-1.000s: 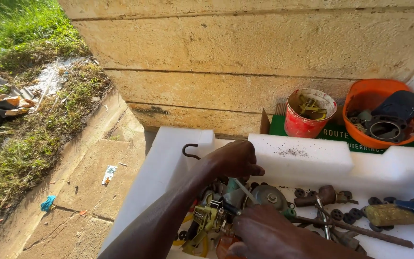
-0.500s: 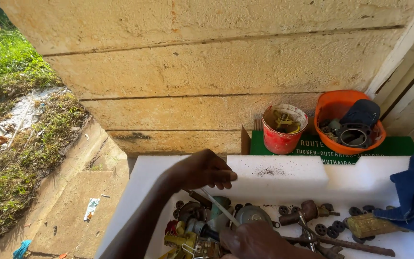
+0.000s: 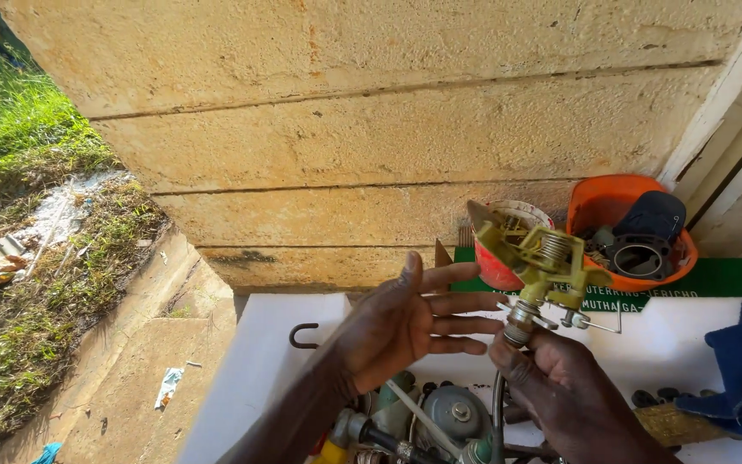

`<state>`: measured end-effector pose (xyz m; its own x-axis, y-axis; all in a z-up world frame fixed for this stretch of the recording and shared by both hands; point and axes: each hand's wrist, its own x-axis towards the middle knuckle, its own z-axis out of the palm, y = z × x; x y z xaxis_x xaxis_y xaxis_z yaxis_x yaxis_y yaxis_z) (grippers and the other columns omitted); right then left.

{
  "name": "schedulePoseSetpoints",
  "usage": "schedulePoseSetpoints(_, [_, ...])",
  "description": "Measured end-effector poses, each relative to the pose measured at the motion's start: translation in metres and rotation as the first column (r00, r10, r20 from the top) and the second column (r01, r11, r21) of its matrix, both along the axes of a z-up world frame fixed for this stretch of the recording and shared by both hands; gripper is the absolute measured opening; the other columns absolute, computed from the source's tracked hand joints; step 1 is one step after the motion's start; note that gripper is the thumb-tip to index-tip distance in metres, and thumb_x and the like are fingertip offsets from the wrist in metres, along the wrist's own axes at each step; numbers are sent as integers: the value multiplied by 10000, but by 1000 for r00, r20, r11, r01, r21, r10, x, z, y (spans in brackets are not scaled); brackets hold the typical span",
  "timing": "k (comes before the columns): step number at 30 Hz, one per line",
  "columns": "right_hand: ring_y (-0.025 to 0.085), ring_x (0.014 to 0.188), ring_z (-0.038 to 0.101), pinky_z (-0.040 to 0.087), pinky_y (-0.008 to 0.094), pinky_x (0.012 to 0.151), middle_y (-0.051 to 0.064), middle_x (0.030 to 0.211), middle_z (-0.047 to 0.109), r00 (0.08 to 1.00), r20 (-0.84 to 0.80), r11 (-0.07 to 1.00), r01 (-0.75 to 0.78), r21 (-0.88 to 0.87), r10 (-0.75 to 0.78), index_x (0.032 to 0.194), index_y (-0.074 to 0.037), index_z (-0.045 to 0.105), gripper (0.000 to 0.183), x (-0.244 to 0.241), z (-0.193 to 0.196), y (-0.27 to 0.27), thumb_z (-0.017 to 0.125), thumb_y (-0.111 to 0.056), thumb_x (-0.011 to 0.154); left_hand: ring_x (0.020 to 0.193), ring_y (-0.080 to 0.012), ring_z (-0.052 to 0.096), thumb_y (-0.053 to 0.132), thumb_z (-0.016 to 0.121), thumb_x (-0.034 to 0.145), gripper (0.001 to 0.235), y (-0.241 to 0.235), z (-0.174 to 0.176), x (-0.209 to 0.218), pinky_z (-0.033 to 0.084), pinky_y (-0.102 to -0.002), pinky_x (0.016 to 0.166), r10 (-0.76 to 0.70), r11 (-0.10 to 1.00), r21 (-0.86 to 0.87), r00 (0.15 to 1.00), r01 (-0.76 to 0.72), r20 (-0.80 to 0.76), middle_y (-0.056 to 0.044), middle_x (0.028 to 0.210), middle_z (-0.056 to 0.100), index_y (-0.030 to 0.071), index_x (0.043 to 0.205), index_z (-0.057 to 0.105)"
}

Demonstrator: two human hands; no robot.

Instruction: Repairing a mechanical spring mechanism on a plastic sprinkler head by reassembling the spring and metal pins.

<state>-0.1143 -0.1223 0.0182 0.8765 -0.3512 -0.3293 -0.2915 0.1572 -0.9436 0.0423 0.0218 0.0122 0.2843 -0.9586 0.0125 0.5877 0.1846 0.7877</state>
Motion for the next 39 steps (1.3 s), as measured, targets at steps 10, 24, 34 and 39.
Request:
schedulePoseSetpoints(10, [114, 982, 721, 525, 300, 819, 18, 1033, 891, 965, -214, 960, -196, -199, 153, 1204, -114, 865, 354, 4, -39, 8, 711, -260, 920, 1052, -151, 651, 242, 676, 965, 350, -9, 3, -55, 542, -277, 915, 82, 986, 107, 927, -129, 366, -57, 1178, 712, 3, 1222, 678])
schedulePoseSetpoints(24, [333, 659, 440, 266, 410, 558, 237, 966, 647, 963, -172, 977, 198, -77, -209, 1228, 41, 680, 324, 16, -1, -13, 460, -25, 998, 501, -139, 591, 115, 743, 899, 243, -10, -15, -29, 440, -226, 422, 261, 820, 394, 884, -414, 387, -157, 823, 747, -62, 1062, 703])
schedulePoseSetpoints(34, [325, 958, 773, 594, 468, 798, 174, 1142, 807, 956, 3, 903, 279, -327, -294, 1254, -12, 719, 285, 12, 26, 0, 555, -47, 1023, 476, -112, 605, 287, 695, 1001, 448, -12, -30, -25, 459, -201, 400, 27, 930, 350, 972, -109, 232, -216, 878, 738, -88, 1244, 679])
schedulePoseSetpoints(39, [419, 747, 787, 628, 483, 682, 168, 1141, 814, 946, 59, 872, 318, -372, -320, 1254, 15, 706, 266, 11, 34, 3, 600, -53, 1020, 505, -135, 640, 331, 645, 1049, 403, -10, -23, -25, 463, -194, 387, 37, 935, 340, 981, -102, 193, -266, 1022, 733, -51, 1170, 688])
